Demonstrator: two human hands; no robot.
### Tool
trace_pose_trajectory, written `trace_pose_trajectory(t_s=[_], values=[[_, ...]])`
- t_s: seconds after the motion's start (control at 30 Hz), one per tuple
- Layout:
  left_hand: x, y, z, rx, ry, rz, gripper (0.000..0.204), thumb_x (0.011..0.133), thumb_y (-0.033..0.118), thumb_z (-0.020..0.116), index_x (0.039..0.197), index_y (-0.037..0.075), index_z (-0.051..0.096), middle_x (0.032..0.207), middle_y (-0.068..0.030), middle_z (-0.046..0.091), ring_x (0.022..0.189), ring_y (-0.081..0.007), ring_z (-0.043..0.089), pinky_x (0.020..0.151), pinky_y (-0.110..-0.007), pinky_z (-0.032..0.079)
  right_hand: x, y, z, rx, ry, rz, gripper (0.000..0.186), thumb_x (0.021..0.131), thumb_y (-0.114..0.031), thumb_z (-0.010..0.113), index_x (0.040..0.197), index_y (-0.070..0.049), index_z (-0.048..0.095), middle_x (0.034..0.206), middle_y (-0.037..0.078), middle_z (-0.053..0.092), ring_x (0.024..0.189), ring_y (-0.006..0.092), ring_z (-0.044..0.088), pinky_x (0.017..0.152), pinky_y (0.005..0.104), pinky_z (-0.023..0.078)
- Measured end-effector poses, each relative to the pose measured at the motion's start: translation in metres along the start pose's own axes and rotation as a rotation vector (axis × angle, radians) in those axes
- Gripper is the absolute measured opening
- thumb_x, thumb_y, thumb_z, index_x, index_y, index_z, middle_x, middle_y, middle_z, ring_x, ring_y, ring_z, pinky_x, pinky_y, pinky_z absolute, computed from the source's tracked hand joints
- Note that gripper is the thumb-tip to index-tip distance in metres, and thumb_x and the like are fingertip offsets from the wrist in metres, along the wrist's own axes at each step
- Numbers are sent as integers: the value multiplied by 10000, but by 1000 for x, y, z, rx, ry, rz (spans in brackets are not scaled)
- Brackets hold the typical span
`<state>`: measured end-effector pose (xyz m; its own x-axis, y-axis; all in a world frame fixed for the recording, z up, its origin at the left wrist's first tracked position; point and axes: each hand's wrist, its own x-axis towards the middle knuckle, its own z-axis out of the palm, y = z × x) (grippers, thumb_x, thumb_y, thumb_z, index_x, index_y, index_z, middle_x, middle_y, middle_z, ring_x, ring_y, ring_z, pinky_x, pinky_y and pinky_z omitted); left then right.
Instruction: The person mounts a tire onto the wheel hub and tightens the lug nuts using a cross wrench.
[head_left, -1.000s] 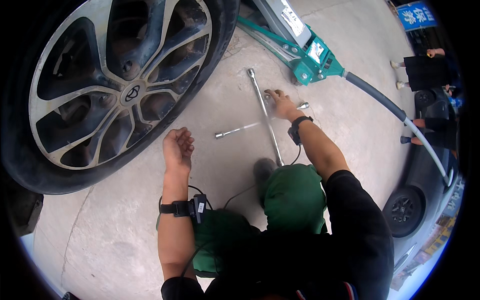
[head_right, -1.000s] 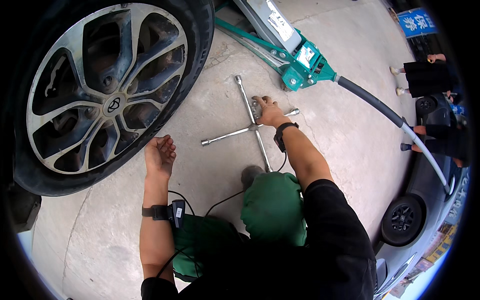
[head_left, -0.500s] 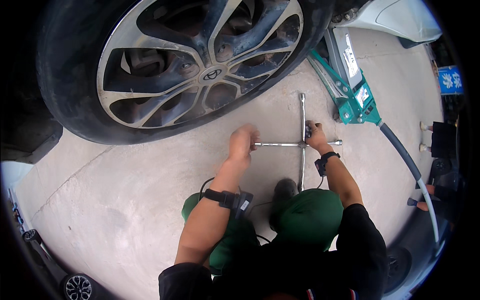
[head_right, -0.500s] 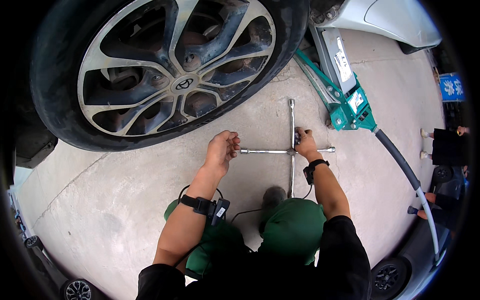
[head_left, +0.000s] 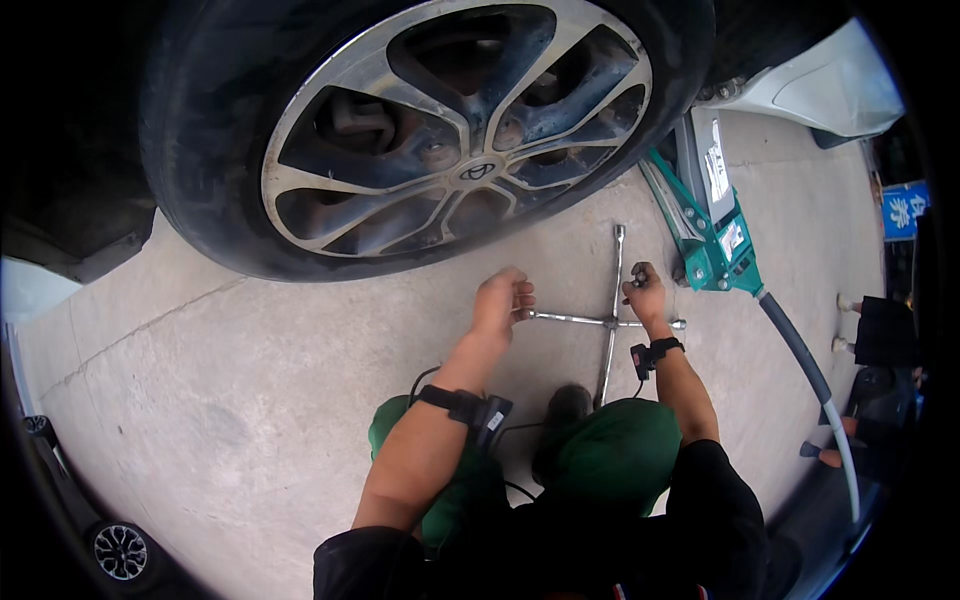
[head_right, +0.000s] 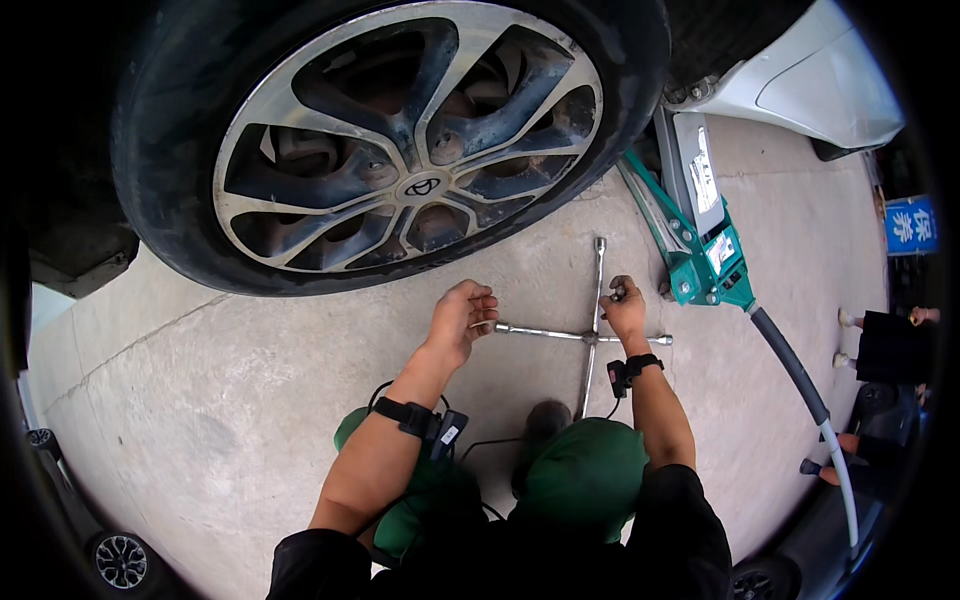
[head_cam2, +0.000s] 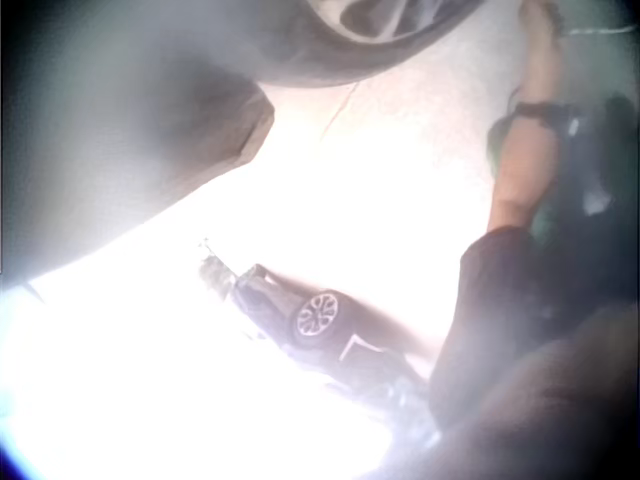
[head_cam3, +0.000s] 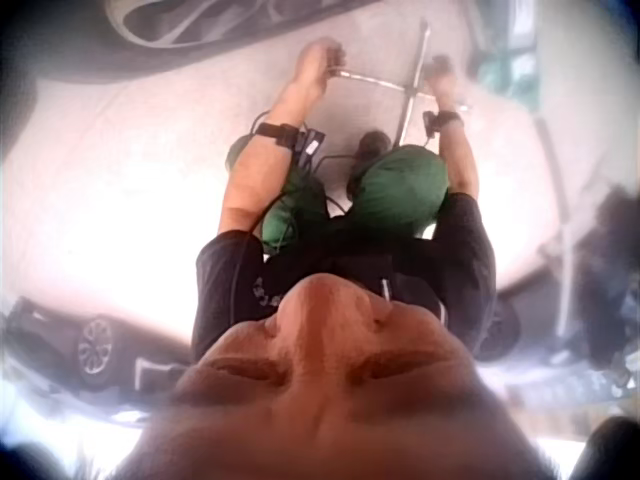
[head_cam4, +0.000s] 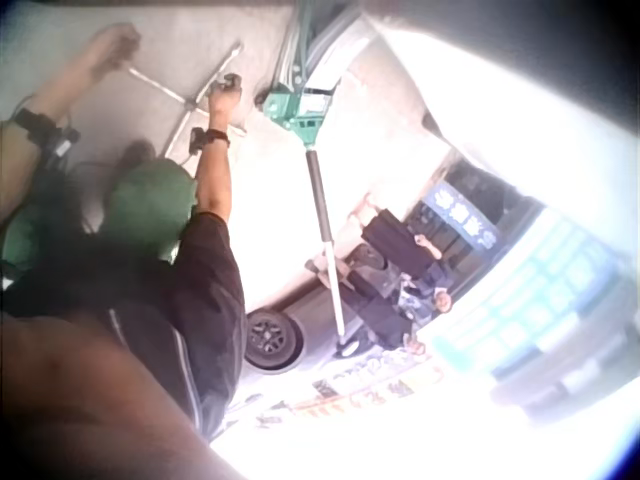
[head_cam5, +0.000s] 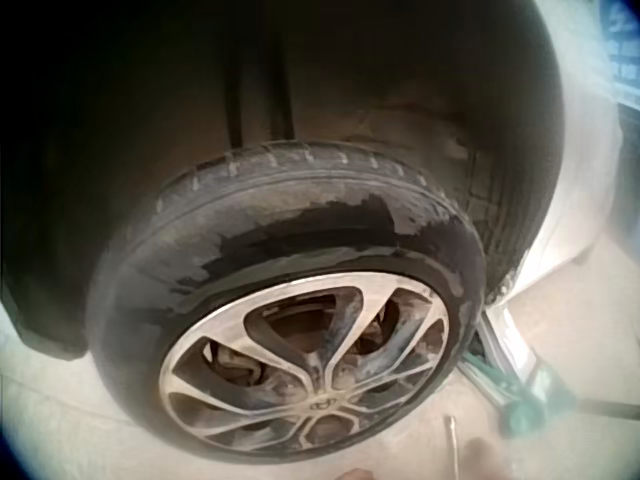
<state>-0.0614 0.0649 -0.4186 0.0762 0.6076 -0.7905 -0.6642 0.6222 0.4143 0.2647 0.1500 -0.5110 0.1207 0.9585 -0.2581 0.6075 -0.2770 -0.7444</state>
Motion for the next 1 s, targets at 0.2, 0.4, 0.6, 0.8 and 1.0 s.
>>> trace_pose_trajectory(t_s=[0.2, 0.4, 0.6, 0.8, 1.0], values=[[-16, 14, 17, -247, -210, -85, 414, 888, 417, 498, 1106, 74, 572, 1022, -75, 572, 1007, -250, 554, 917, -476, 444, -44, -210, 20, -205, -556, -603, 254, 742, -61, 692, 951, -42, 549, 922, 117, 579, 738, 259, 603, 693, 338, 519], [8, 17, 2, -439, -285, 67, 340, 918, 351, 451, 1043, 84, 620, 979, -80, 625, 934, -222, 597, 847, -401, 495, -73, -263, 59, -299, -806, -928, 296, 793, -157, 676, 1051, -52, 576, 1106, 206, 588, 980, 404, 603, 808, 447, 515], [-4, 28, -12, -464, -208, 100, 251, 905, 311, 478, 918, 107, 623, 890, -12, 635, 862, -165, 610, 802, -321, 500, -86, -281, 68, -391, -773, -892, 281, 792, -58, 612, 1068, -29, 568, 1044, 190, 606, 938, 396, 612, 771, 446, 521], [-17, 42, -16, -498, -240, 193, 231, 889, 323, 522, 913, 112, 612, 841, -5, 627, 764, -150, 587, 661, -288, 473, -77, -311, 62, -292, -581, -1013, 218, 839, -99, 630, 1024, 9, 590, 952, 176, 627, 823, 339, 649, 677, 407, 531], [-3, 35, -29, -451, -205, 161, 236, 855, 300, 546, 881, 72, 600, 777, -42, 606, 698, -159, 571, 591, -265, 456, -89, -356, 51, 330, -573, -361, 263, 946, -180, 605, 1069, 52, 598, 879, 73, 643, 804, 121, 635, 630, 244, 529]])
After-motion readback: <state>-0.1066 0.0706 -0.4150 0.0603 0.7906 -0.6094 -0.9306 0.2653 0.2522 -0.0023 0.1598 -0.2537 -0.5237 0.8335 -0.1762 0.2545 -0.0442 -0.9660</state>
